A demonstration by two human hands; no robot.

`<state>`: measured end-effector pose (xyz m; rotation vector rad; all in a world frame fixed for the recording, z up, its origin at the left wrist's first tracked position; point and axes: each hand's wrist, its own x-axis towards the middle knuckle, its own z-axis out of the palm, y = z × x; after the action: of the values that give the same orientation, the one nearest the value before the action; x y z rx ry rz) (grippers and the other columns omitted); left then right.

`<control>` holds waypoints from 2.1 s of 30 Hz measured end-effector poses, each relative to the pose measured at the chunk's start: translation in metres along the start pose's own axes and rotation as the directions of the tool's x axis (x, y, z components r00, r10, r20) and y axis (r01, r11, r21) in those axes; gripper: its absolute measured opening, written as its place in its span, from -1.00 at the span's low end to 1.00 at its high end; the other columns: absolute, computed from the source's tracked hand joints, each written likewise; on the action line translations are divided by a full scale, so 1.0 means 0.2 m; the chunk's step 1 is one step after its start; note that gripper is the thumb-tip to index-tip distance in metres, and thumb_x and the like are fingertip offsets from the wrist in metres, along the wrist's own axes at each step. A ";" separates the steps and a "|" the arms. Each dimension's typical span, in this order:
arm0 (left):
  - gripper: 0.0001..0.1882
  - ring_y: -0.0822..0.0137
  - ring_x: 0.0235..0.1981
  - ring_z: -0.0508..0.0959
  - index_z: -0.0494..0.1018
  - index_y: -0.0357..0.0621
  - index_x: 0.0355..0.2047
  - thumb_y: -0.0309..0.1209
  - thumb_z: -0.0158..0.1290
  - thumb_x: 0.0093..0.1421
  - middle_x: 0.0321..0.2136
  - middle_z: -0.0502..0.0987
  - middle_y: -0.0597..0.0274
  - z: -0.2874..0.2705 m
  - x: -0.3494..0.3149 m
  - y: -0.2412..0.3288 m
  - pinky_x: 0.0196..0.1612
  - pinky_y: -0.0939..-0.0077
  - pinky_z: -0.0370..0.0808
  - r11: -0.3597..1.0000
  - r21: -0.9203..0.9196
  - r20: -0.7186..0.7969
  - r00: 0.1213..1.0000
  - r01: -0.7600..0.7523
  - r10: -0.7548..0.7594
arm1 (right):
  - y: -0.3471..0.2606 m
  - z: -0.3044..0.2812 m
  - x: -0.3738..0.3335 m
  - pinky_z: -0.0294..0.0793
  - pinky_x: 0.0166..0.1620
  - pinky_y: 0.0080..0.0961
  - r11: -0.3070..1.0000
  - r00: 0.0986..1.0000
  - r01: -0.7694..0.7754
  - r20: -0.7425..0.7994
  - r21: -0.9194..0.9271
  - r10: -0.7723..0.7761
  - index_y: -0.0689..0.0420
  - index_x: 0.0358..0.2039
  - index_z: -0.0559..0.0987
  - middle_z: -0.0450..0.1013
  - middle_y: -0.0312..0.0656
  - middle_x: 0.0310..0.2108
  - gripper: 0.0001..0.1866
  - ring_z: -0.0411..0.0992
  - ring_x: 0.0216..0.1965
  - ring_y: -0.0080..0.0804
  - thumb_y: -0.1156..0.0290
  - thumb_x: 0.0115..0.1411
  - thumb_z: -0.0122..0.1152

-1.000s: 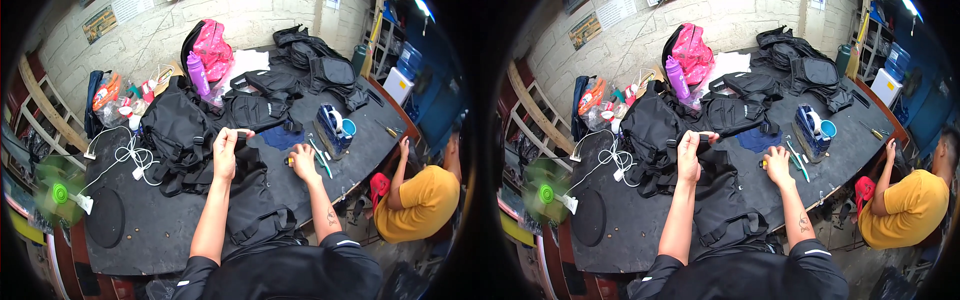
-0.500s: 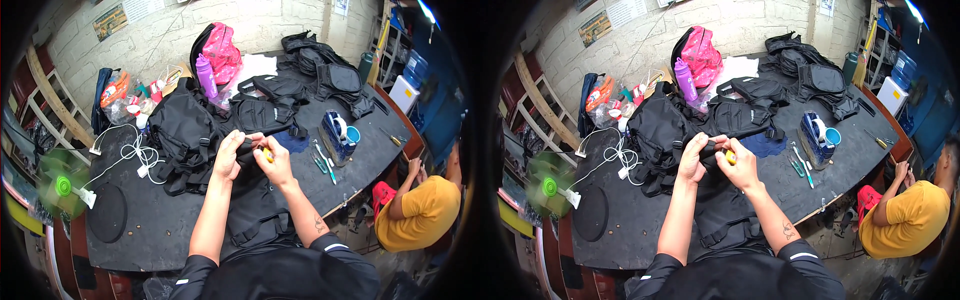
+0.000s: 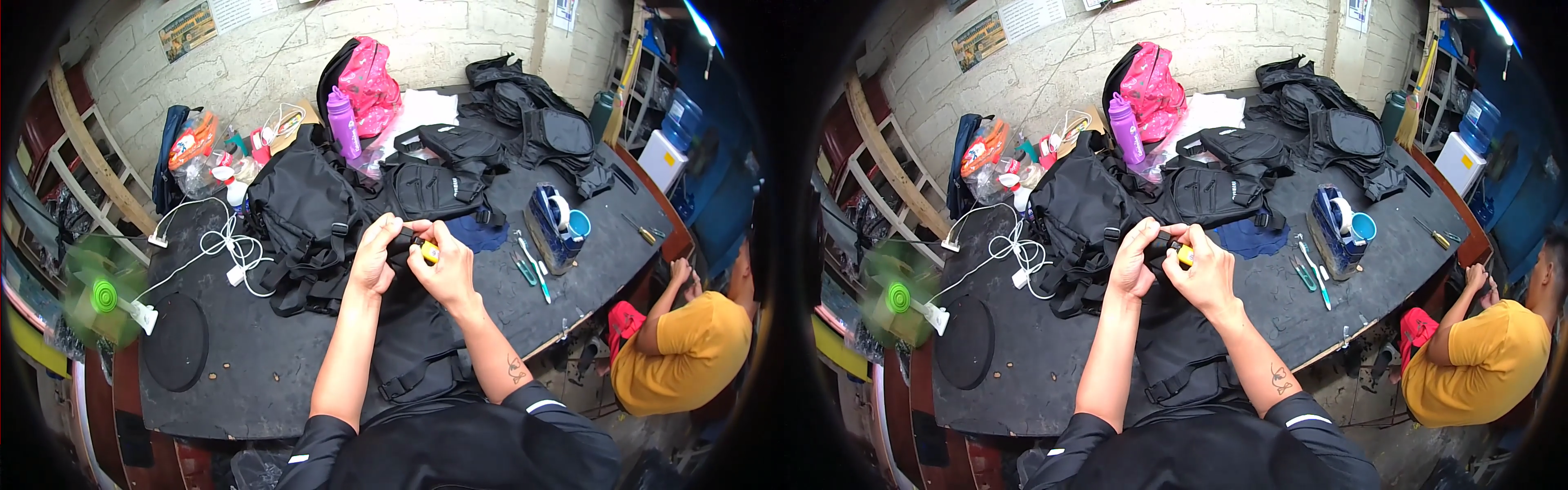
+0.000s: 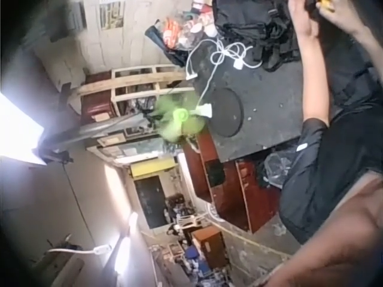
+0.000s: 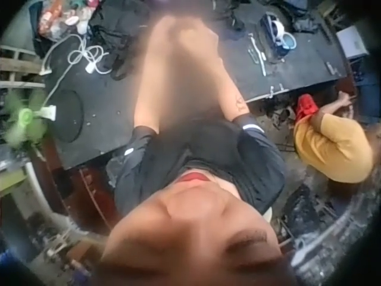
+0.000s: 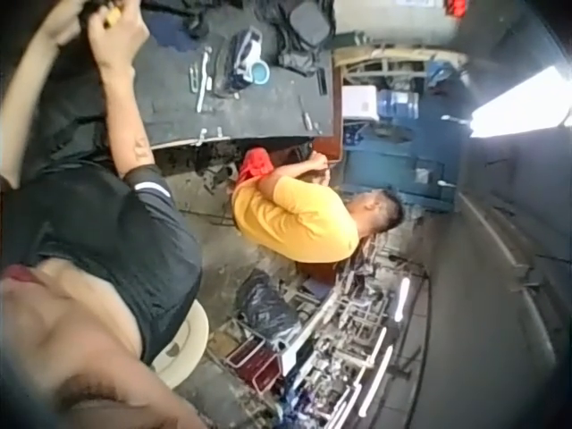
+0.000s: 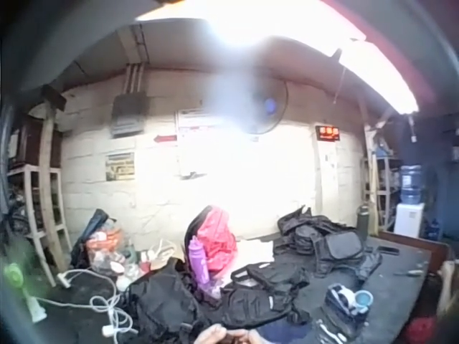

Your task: Singeing loose threads on black shoulder bags using a lighter to finish the product.

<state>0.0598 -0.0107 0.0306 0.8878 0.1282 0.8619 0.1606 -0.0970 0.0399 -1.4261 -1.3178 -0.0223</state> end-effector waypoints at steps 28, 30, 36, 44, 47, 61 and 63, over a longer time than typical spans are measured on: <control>-0.87 0.49 -0.32 0.50 0.32 -0.08 -0.44 -0.37 -0.05 0.25 -0.37 0.52 0.23 0.02 -0.02 0.02 -0.22 0.61 0.44 1.000 -0.024 -0.001 1.000 -0.018 0.018 | -0.02 0.01 -0.02 0.45 -0.44 -0.40 0.995 0.993 0.092 -0.072 0.038 -0.089 0.16 -0.41 0.42 0.45 -0.20 -0.53 -0.79 0.48 -0.52 -0.22 0.43 -0.08 0.21; -0.87 0.50 -0.32 0.50 0.32 -0.08 -0.45 -0.37 -0.04 0.25 -0.39 0.51 0.26 0.00 -0.02 0.01 -0.23 0.62 0.43 0.999 -0.026 -0.017 1.000 -0.021 0.021 | -0.05 -0.01 -0.02 0.45 -0.44 -0.40 0.998 0.996 0.068 -0.053 0.012 -0.067 0.16 -0.40 0.42 0.45 -0.20 -0.52 -0.78 0.48 -0.51 -0.23 0.44 -0.09 0.21; -0.86 0.48 -0.32 0.50 0.32 -0.08 -0.45 -0.37 -0.05 0.25 -0.37 0.52 0.23 -0.02 -0.01 -0.01 -0.22 0.61 0.44 0.999 -0.043 0.009 0.999 -0.030 0.031 | -0.04 0.00 -0.02 0.45 -0.44 -0.41 0.999 0.998 0.053 -0.045 0.014 -0.052 0.16 -0.37 0.43 0.47 -0.21 -0.49 -0.77 0.49 -0.50 -0.24 0.44 -0.09 0.21; -0.90 0.34 -0.27 0.54 0.37 -0.16 -0.37 -0.40 -0.06 0.24 -0.32 0.54 0.09 -0.04 -0.01 -0.01 -0.12 0.48 0.47 0.996 -0.083 0.032 0.999 -0.020 0.023 | -0.05 0.00 -0.02 0.45 -0.43 -0.42 0.998 0.997 0.061 -0.044 0.024 -0.059 0.15 -0.35 0.45 0.47 -0.21 -0.49 -0.76 0.49 -0.50 -0.25 0.43 -0.08 0.22; -0.90 0.37 -0.29 0.54 0.37 -0.14 -0.38 -0.40 -0.05 0.24 -0.32 0.54 0.10 -0.02 -0.02 0.01 -0.13 0.49 0.47 0.997 -0.073 0.050 0.999 -0.011 0.014 | -0.06 -0.02 -0.02 0.45 -0.43 -0.43 0.997 0.997 0.076 -0.029 0.015 -0.075 0.15 -0.33 0.47 0.47 -0.22 -0.49 -0.75 0.49 -0.49 -0.26 0.43 -0.09 0.22; -0.87 0.51 -0.33 0.47 0.34 -0.10 -0.45 -0.39 -0.04 0.24 -0.37 0.48 0.26 0.01 -0.04 0.01 -0.21 0.60 0.44 0.997 -0.074 0.036 0.999 -0.028 0.030 | -0.04 0.01 -0.03 0.44 -0.46 -0.40 0.998 0.996 0.065 -0.058 0.016 -0.064 0.16 -0.42 0.41 0.45 -0.19 -0.51 -0.78 0.48 -0.52 -0.21 0.43 -0.09 0.23; -0.91 0.52 -0.34 0.45 0.34 -0.09 -0.44 -0.43 -0.03 0.23 -0.43 0.43 0.37 0.01 -0.04 0.01 -0.22 0.60 0.43 0.997 -0.081 0.009 1.000 -0.009 0.009 | -0.05 0.00 -0.04 0.44 -0.46 -0.39 0.998 0.998 0.047 -0.053 0.042 -0.044 0.16 -0.42 0.41 0.45 -0.18 -0.51 -0.78 0.48 -0.52 -0.21 0.42 -0.08 0.23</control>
<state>0.0537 -0.0166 0.0319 0.8173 0.0810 0.8656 0.1507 -0.1047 0.0418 -1.3508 -1.3008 -0.0605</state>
